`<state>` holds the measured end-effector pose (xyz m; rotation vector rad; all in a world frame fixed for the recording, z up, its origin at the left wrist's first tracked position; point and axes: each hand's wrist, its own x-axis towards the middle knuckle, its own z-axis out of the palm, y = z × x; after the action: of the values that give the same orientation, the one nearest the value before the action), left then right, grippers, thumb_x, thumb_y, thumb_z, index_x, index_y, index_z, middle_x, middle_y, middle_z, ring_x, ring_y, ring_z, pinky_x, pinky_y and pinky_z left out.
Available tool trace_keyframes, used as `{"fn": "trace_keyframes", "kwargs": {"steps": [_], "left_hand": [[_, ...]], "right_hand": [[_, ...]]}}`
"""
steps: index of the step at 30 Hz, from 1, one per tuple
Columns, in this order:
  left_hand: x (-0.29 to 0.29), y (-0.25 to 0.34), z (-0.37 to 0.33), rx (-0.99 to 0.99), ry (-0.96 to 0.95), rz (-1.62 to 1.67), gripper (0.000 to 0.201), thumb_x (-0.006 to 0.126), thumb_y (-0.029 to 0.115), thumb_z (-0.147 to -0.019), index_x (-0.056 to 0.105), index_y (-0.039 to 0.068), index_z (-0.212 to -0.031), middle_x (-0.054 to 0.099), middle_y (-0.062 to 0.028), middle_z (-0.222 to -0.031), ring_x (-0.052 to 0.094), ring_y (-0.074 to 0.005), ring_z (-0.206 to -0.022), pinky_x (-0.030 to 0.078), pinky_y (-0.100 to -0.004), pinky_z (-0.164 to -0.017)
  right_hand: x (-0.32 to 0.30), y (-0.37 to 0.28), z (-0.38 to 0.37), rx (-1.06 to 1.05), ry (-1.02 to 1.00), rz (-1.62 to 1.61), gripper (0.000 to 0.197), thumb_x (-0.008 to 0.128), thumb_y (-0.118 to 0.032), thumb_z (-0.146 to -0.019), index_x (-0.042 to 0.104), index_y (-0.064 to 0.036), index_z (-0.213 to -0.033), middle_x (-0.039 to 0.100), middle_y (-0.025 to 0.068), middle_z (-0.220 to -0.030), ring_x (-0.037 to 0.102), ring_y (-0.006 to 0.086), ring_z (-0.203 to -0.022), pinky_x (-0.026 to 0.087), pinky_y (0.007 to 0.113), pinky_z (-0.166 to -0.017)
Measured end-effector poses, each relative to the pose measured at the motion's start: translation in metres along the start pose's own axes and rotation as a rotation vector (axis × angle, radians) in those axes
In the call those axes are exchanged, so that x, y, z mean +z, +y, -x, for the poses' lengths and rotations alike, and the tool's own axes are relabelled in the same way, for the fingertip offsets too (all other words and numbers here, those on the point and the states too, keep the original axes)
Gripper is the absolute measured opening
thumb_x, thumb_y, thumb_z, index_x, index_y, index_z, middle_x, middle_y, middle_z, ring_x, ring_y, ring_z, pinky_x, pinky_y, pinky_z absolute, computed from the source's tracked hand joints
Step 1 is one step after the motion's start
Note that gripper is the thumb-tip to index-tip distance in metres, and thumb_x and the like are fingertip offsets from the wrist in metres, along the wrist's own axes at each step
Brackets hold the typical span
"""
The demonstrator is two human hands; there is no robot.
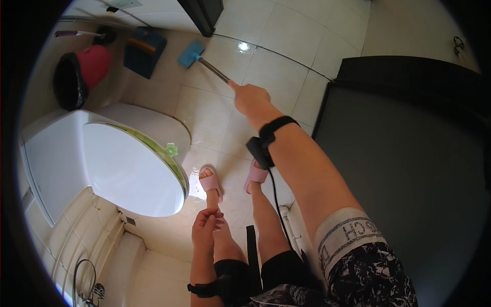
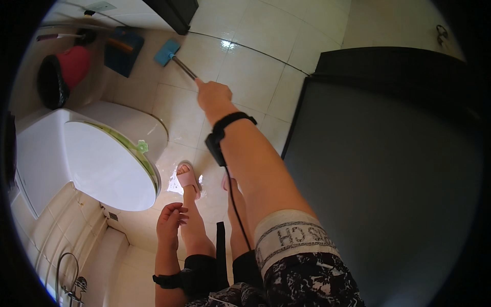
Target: The person cleans the bathroom floor by scrubbing the tiles around the toilet with a long-handled brush and then rinsing the floor using a handheld sprayer.
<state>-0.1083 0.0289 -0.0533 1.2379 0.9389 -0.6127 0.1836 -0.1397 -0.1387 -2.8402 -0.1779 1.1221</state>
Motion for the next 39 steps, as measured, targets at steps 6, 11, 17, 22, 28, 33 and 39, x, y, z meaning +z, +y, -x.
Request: {"fn": "trace_keyframes", "kwargs": {"steps": [6, 11, 17, 22, 28, 33, 39], "left_hand": [[0.009, 0.011, -0.001, -0.015, -0.03, -0.029, 0.021, 0.044, 0.01, -0.087, 0.053, 0.003, -0.105, 0.06, -0.0072, -0.093, 0.056, -0.0113, -0.073, 0.042, -0.0232, -0.065], [0.03, 0.01, -0.008, -0.005, -0.084, -0.023, 0.02, 0.044, 0.01, -0.087, 0.054, 0.003, -0.103, 0.06, -0.0064, -0.091, 0.055, -0.01, -0.074, 0.042, -0.0219, -0.065], [0.035, 0.013, -0.009, 0.0, -0.098, -0.063, 0.02, 0.045, 0.011, -0.087, 0.054, 0.003, -0.103, 0.06, -0.0064, -0.092, 0.055, -0.0099, -0.074, 0.041, -0.0217, -0.065], [0.048, 0.007, -0.011, 0.017, -0.139, -0.087, 0.02, 0.045, 0.011, -0.087, 0.054, 0.003, -0.103, 0.06, -0.0064, -0.091, 0.055, -0.0096, -0.074, 0.041, -0.0216, -0.065], [0.059, -0.011, -0.001, 0.007, -0.134, -0.084, 0.02, 0.045, 0.011, -0.087, 0.054, 0.004, -0.103, 0.06, -0.0064, -0.091, 0.055, -0.0094, -0.074, 0.041, -0.0212, -0.066], [0.051, -0.02, 0.009, 0.02, -0.113, -0.11, 0.02, 0.044, 0.011, -0.087, 0.052, 0.003, -0.104, 0.059, -0.0064, -0.09, 0.055, -0.01, -0.071, 0.042, -0.0219, -0.064], [0.048, -0.027, 0.013, 0.017, -0.117, -0.072, 0.02, 0.044, 0.011, -0.088, 0.052, 0.003, -0.104, 0.059, -0.0069, -0.091, 0.055, -0.0103, -0.072, 0.042, -0.0218, -0.064]], "right_hand": [[0.092, 0.166, 0.093, 0.237, 0.068, -0.125, 0.058, 0.043, -0.014, -0.085, 0.024, -0.0302, -0.137, 0.062, 0.0201, -0.083, 0.061, 0.0334, -0.075, 0.048, 0.044, -0.063], [0.154, 0.216, 0.198, 0.483, 0.046, -0.447, 0.058, 0.049, -0.016, -0.084, 0.026, -0.0257, -0.137, 0.06, 0.0241, -0.081, 0.058, 0.0398, -0.074, 0.047, 0.047, -0.068], [0.253, 0.161, 0.293, 0.207, 0.629, -0.038, 0.064, 0.049, -0.011, -0.084, 0.019, -0.0224, -0.139, 0.059, 0.0267, -0.08, 0.06, 0.0393, -0.072, 0.048, 0.041, -0.067], [0.205, 0.233, 0.236, 0.512, 0.115, -0.626, 0.061, 0.047, -0.019, -0.087, 0.017, -0.0284, -0.139, 0.059, 0.0251, -0.083, 0.059, 0.0378, -0.074, 0.047, 0.042, -0.066], [0.144, 0.216, 0.171, 0.595, 0.096, -0.736, 0.062, 0.048, -0.014, -0.085, 0.019, -0.0201, -0.139, 0.059, 0.027, -0.085, 0.06, 0.0372, -0.075, 0.048, 0.041, -0.067], [0.218, 0.164, 0.242, 0.554, 0.042, -0.604, 0.062, 0.045, -0.01, -0.084, 0.018, -0.0191, -0.14, 0.055, 0.0291, -0.105, 0.058, 0.0385, -0.091, 0.045, 0.042, -0.081], [0.134, 0.224, 0.171, 0.662, 0.095, -0.794, 0.06, 0.046, -0.018, -0.088, 0.017, -0.025, -0.14, 0.06, 0.0207, -0.073, 0.059, 0.0289, -0.057, 0.049, 0.038, -0.054]]}}
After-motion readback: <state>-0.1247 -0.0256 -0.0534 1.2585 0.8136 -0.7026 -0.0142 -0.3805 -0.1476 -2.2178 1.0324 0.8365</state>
